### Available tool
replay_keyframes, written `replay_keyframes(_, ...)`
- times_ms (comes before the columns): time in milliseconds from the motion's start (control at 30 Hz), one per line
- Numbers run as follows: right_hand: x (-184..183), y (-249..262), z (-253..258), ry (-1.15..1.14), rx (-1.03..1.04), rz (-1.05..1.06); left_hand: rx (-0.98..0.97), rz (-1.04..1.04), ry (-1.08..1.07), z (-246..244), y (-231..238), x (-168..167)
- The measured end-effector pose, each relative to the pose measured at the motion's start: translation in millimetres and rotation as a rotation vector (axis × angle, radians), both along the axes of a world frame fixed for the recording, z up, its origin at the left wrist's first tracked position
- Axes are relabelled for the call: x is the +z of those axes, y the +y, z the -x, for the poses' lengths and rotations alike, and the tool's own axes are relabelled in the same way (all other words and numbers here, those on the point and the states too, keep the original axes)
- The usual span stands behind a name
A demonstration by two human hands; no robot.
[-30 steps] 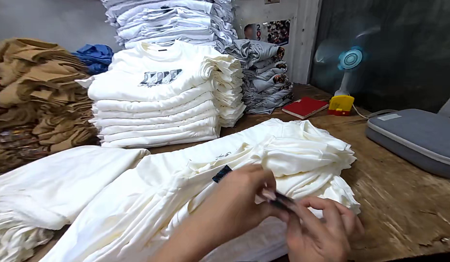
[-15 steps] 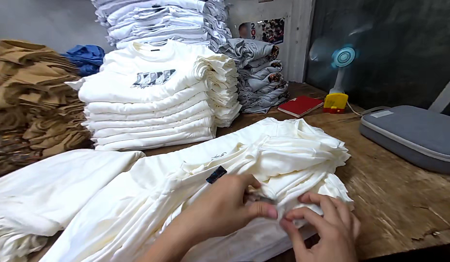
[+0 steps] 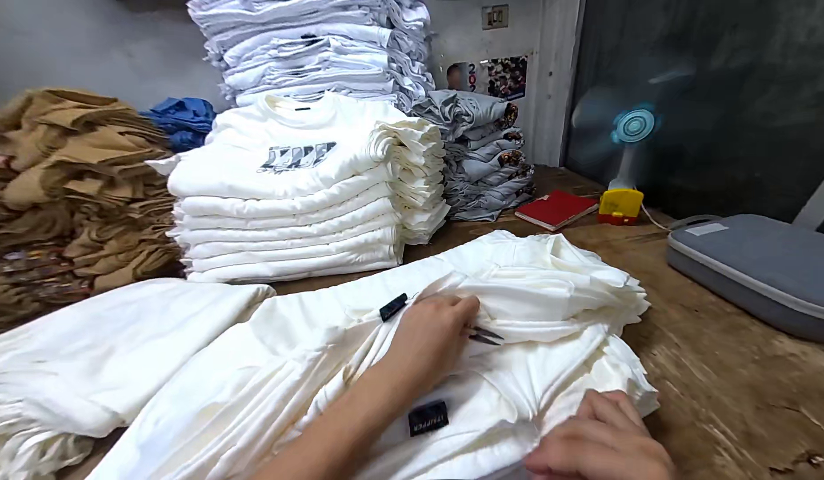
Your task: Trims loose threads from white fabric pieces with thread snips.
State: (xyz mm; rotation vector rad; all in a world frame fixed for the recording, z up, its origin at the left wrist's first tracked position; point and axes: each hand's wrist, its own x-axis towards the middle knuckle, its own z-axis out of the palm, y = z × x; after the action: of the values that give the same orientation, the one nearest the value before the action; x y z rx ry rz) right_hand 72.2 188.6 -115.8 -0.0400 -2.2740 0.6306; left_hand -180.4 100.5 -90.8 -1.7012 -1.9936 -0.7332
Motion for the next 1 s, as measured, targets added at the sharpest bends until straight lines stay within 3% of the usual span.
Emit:
replay_keyframes(100,-1.9,9.9,-10.9,-0.010,-0.010,0.050,-0.109,0.172,-0.234,-7.5,-5.3,4.5)
replay_keyframes(167,-3.7,9.2,-3.5,0.087,-0.124,0.023,-0.193,0.141,-0.301,-7.5,-8.2,4.5)
replay_keyframes(300,-5.2,3.1,21.1,0.109,-0.260,-0.012,-0.205,0.094,-0.286,-9.6,-18.2,4.6)
replay_keyframes(433,-17.8,2.0,38.8,0.114,-0.322,0.088,-0.164,0.101,-0.270,-7.4,-27.7,4.6)
replay_keyframes(533,-22.4,-0.2,34.2,0.254,-0.205,0.258,-0.219,0.079,-0.266,-3.6,-34.7,4.5)
replay_keyframes(633,-21.2,2.8,21.6,0.318,0.022,0.451,-0.330,0.030,-0.196,-6.6,-40.5,11.7)
replay_keyframes(767,-22.4,5.6,16.5,0.306,0.070,0.412,-0.413,0.038,0.085,-28.1,-39.7,23.0)
replay_keyframes(900,-26.9,2.5,16.4,0.304,-0.046,0.232,-0.378,0.022,0.375,-47.1,-33.9,27.8)
replay_keyframes(1000,-30.3,-12.7,12.3,0.284,-0.308,0.122,-0.336,-0.017,0.341,-42.3,-37.3,33.3)
